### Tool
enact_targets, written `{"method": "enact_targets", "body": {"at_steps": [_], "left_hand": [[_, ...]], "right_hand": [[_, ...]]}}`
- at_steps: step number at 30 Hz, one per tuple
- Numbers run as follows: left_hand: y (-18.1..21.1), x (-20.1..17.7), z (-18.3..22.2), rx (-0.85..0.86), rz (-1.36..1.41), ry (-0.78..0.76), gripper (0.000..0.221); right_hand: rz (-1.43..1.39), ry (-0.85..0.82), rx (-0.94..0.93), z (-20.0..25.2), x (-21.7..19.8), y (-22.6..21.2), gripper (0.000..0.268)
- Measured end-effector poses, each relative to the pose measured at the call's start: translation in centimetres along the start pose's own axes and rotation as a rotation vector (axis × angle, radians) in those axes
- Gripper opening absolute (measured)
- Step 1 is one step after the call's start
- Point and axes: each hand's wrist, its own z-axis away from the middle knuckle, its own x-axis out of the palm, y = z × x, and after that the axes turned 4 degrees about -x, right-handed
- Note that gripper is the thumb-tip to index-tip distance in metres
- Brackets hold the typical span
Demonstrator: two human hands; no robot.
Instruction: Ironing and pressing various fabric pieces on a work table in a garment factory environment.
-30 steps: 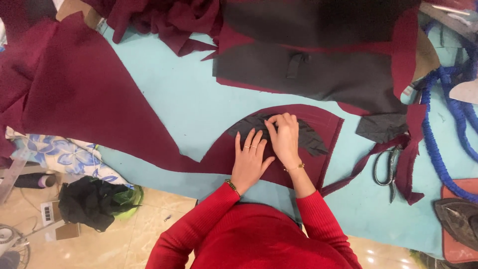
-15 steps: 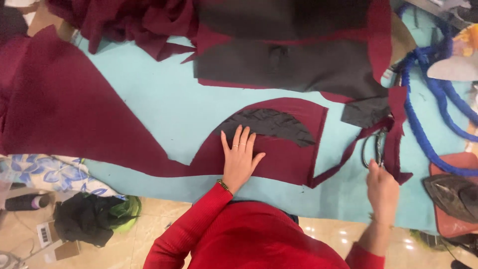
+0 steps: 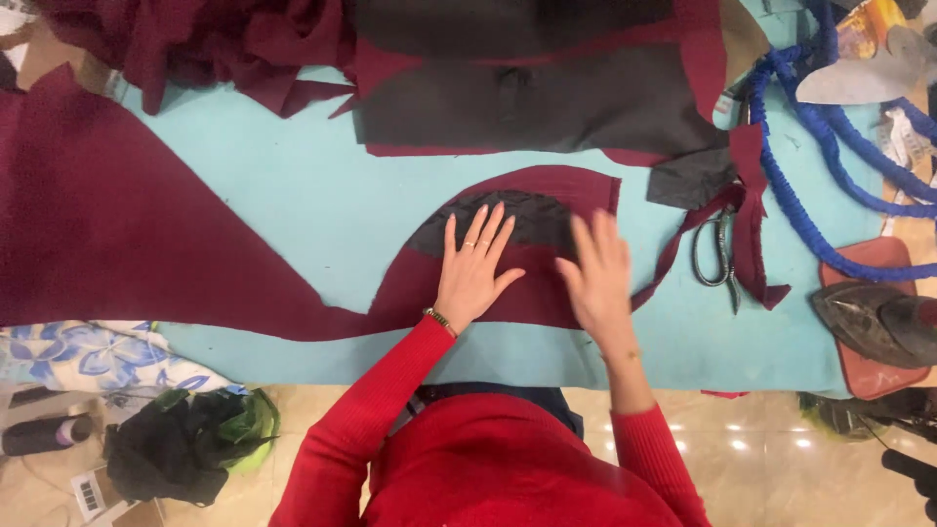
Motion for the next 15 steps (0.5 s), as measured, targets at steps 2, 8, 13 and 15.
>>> {"method": "enact_targets", "body": {"at_steps": [2,8,13,15], "left_hand": [[-0.4,0.4,-0.2,-0.003,-0.012,-0.013,0.078],[-0.9,0.8,-0.3,-0.054,0.019,-0.019,0.076],[-2.8,1.3,0.2,-0.184,0.028,0.029,0.076],[-3.3,1.7,1.0,-0.262,-0.014,0.091,0.081]], "right_hand": [[-0.017,-0.111,-0.030,-1.9,2.0,-1.8,0.065],[0.182,-0.162,-0.154,-3.7,6.1,-1.7,0.065],[0.259,0.003,-0.246,-3.9,6.8,-1.5,0.058],[0.243,0.040,-0.326,-3.4,6.3,-1.9,0.057]]}}
